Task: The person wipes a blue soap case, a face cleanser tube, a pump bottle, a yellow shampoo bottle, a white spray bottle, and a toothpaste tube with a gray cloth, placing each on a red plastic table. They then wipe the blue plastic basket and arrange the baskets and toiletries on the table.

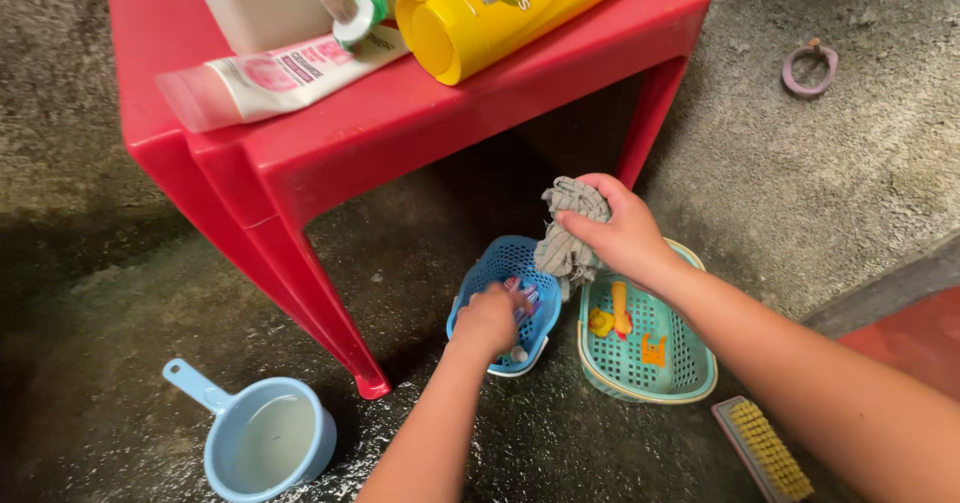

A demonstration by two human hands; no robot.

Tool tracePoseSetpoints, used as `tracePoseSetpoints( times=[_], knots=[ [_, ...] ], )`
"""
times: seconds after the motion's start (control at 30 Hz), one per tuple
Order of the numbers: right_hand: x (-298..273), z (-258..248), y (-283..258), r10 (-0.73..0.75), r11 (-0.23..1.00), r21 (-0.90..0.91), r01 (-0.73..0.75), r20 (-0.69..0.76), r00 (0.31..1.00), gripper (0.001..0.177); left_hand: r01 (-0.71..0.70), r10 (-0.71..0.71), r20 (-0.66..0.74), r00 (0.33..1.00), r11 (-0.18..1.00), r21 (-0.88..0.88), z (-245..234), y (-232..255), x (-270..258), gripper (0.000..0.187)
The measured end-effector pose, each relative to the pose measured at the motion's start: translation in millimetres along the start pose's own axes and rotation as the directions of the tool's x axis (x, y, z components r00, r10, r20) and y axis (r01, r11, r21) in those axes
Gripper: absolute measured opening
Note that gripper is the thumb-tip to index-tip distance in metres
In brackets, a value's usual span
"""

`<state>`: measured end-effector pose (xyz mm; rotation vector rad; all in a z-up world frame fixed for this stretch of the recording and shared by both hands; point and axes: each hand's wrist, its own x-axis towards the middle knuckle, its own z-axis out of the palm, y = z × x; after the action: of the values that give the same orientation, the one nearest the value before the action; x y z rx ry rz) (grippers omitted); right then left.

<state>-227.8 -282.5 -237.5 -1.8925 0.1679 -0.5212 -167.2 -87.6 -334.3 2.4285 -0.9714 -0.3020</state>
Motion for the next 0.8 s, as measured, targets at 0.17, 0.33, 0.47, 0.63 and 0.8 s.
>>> tracePoseSetpoints(
  times=[0.17,0.33,0.47,0.63,0.8],
  knots=[
    [-3.6,-6.4,8.7,0.175,0.971,0.167,-0.172,-0.003,0.985,0.032,-0.009,-0.079,0.342,0.937,0.969,0.247,62.8,-31.6,1.6,0.046],
    [-7.5,-17.8,6.6,0.234,0.962,0.15,-0.229,-0.016,0.972,0.035,-0.04,-0.046,0.378,0.925,0.976,0.215,56.1,-44.9,4.6,0.041],
    [-7.2,-31.1,10.5,0.115,0.982,0.161,-0.1,-0.086,0.99,0.043,0.014,0.002,0.166,0.986,0.996,-0.092,22.1,-35.3,5.8,0.04],
    [-1.7,-39.3,3.9,0.11,0.896,0.441,-0.046,-0.119,0.987,0.044,-0.155,0.046,-0.209,0.977,0.825,-0.544,-30.3,-6.1,23.0,0.034],
    [-16.6,-9.3,-6.6,-0.26,0.959,-0.065,0.276,0.188,0.947,0.057,-0.244,-0.065,-0.277,0.959,0.318,-0.916,-45.9,36.1,36.3,0.026]
  ],
)
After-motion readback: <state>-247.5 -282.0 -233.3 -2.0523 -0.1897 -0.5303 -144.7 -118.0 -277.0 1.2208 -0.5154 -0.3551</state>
